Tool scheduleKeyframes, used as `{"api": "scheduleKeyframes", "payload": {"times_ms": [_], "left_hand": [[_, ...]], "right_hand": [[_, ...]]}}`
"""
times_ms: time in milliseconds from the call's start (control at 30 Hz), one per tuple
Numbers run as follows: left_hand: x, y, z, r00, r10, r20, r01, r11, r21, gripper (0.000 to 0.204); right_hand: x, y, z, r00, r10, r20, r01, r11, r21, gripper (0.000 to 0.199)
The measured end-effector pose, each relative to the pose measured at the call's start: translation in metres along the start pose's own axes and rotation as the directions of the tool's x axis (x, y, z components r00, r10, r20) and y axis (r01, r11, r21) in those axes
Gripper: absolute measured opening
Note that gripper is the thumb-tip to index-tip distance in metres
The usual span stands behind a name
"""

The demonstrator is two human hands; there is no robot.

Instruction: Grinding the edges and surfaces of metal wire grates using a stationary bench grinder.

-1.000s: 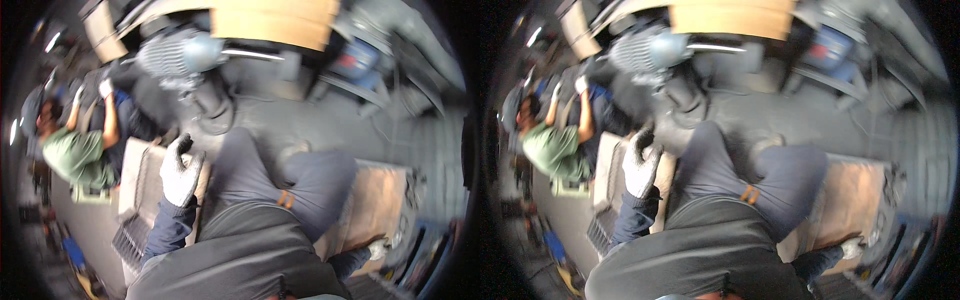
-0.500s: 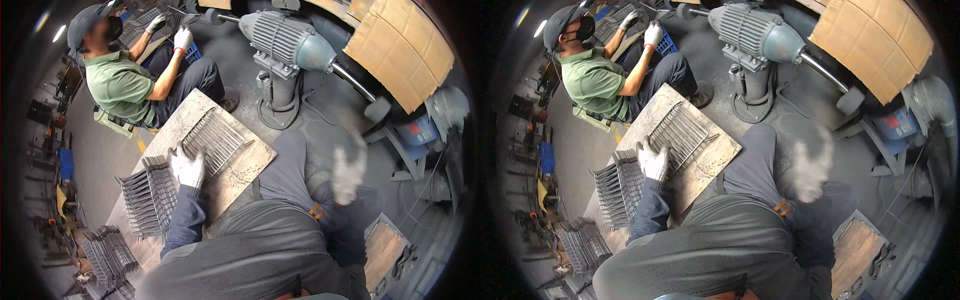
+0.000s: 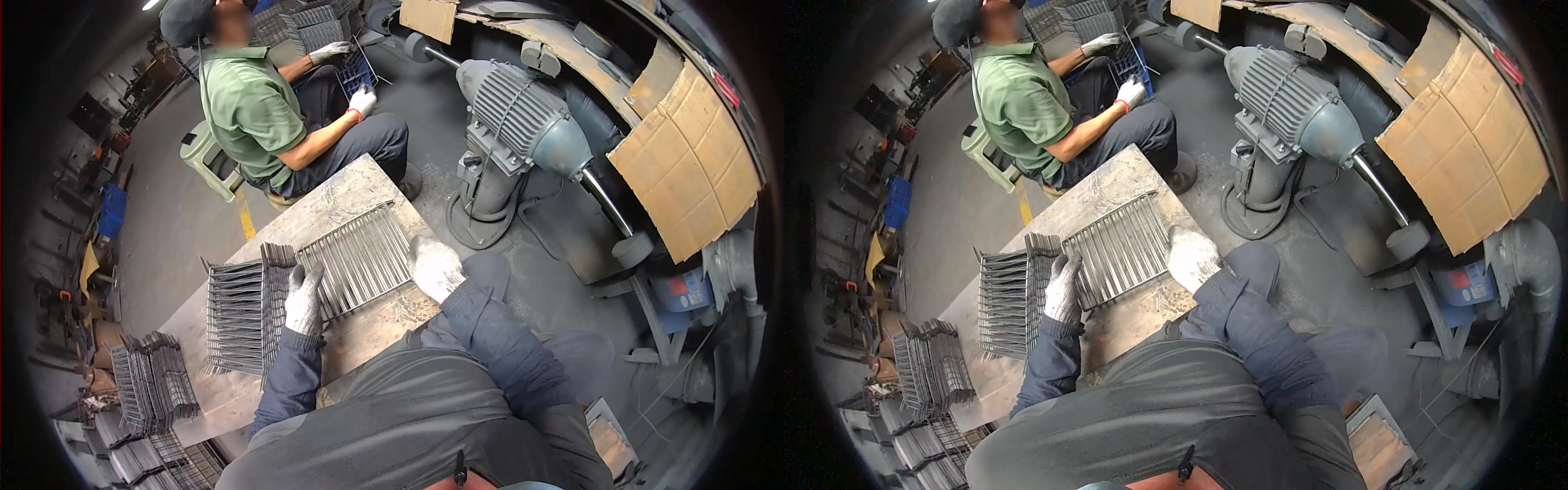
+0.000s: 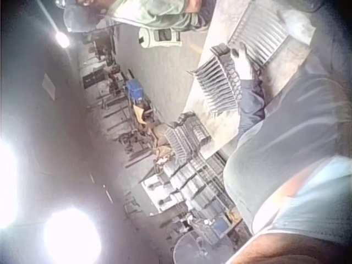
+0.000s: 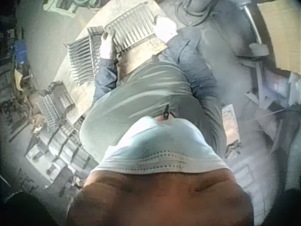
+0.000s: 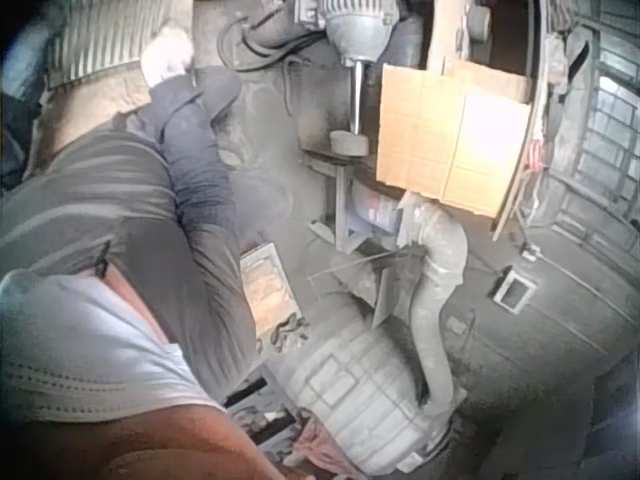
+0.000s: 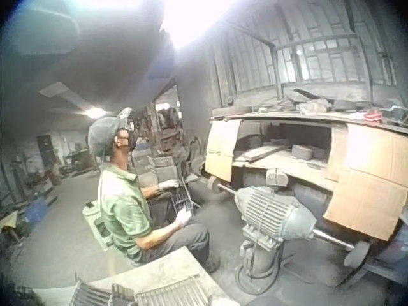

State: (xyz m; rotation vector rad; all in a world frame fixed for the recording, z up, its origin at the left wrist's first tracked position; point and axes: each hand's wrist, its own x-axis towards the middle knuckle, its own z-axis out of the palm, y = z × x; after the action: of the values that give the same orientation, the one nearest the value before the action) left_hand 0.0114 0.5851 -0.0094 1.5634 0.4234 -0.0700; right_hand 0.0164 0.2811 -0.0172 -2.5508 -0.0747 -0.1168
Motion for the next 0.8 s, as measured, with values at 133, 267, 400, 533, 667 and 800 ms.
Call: {"api": "scheduleKeyframes", "payload": {"times_ms": [133,267,400,533,667,800], "left_hand": [[-0.015,0.022,0.016,1.0,-0.019,-0.017,0.019,1.0,0.011,0.104],[-0.019,0.023,0.015,0.972,0.151,-0.181,-0.164,0.985,-0.057,0.086],[-0.06,0.087,0.036,0.971,0.2,-0.132,-0.224,0.955,-0.197,0.068],[-0.078,0.113,0.07,0.955,0.239,0.175,-0.232,0.971,-0.06,0.051],[-0.084,0.103,0.153,0.886,0.178,0.428,-0.192,0.981,-0.012,0.037],[-0.099,0.065,0.253,0.64,0.244,0.728,-0.46,0.881,0.109,0.022]], "right_hand": [[-0.017,-0.041,-0.036,0.928,-0.251,-0.275,0.23,0.967,-0.108,0.015],[-0.02,-0.048,-0.05,0.984,-0.105,-0.141,0.164,0.835,0.525,0.019],[-0.048,-0.011,-0.079,0.993,0.066,0.095,-0.116,0.649,0.752,0.021],[-0.091,0.019,-0.104,0.994,0.106,0.024,-0.097,0.763,0.639,0.021],[-0.134,0.051,-0.134,0.906,0.42,-0.055,-0.017,0.166,0.986,0.028],[-0.196,0.098,-0.184,0.743,0.657,-0.128,-0.211,0.412,0.886,0.041]]}}
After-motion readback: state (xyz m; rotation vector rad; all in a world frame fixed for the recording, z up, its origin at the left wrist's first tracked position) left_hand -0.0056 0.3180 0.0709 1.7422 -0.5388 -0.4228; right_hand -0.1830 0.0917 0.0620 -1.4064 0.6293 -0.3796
